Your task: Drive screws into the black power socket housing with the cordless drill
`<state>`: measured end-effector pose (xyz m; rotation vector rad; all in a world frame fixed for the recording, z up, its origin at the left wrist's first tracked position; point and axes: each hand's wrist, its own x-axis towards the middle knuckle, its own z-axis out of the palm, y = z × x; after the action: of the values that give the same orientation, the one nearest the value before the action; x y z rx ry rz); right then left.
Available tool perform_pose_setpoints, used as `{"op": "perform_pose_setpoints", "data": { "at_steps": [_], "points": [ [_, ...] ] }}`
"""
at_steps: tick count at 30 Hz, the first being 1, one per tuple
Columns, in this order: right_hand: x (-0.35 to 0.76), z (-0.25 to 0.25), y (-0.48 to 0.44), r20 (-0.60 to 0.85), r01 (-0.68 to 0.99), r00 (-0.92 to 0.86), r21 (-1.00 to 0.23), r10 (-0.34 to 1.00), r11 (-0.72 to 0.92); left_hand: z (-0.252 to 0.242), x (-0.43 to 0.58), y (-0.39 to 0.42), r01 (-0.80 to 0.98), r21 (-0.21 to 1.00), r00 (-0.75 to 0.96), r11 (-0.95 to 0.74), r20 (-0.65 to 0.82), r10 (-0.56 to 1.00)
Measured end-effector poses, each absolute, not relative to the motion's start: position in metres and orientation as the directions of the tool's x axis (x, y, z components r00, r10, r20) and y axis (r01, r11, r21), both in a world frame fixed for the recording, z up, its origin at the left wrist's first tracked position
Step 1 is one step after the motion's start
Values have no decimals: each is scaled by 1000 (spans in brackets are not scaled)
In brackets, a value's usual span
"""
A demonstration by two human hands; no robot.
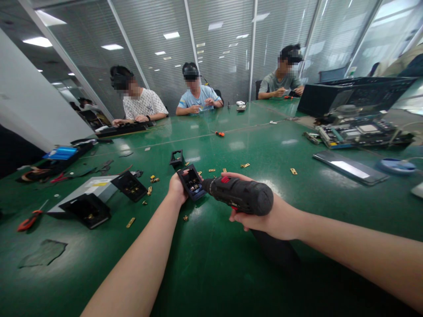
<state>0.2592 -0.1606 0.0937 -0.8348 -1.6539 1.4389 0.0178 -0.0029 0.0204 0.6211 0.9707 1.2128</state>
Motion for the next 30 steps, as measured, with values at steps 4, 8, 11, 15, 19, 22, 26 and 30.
{"op": "perform_pose_setpoints", "data": {
  "at_steps": [4,8,11,15,19,22,26,30],
  "points": [
    [259,92,-160,159,-7,-461,-984,873,176,20,18,-3,-493,827,38,271,-291,956],
    [258,93,-161,177,-7,-437,-981,882,193,22,19,-4,-510,815,29,277,-305,952],
    [258,92,-161,168,-10,-441,-983,881,183,23,19,-5,-510,814,35,277,-303,952],
    [259,90,-160,149,-10,-468,-986,871,164,23,19,-5,-474,838,35,270,-288,957],
    [259,89,-160,139,-8,-474,-988,869,154,22,18,-4,-475,838,47,269,-281,958],
    [258,90,-160,134,-10,-472,-989,871,147,21,17,-3,-481,837,56,262,-269,962],
    [258,91,-160,138,-14,-467,-989,874,149,20,17,-3,-491,831,57,262,-270,961],
    [259,89,-159,168,-12,-458,-983,873,182,20,18,-2,-515,815,53,266,-280,959]
  ]
}}
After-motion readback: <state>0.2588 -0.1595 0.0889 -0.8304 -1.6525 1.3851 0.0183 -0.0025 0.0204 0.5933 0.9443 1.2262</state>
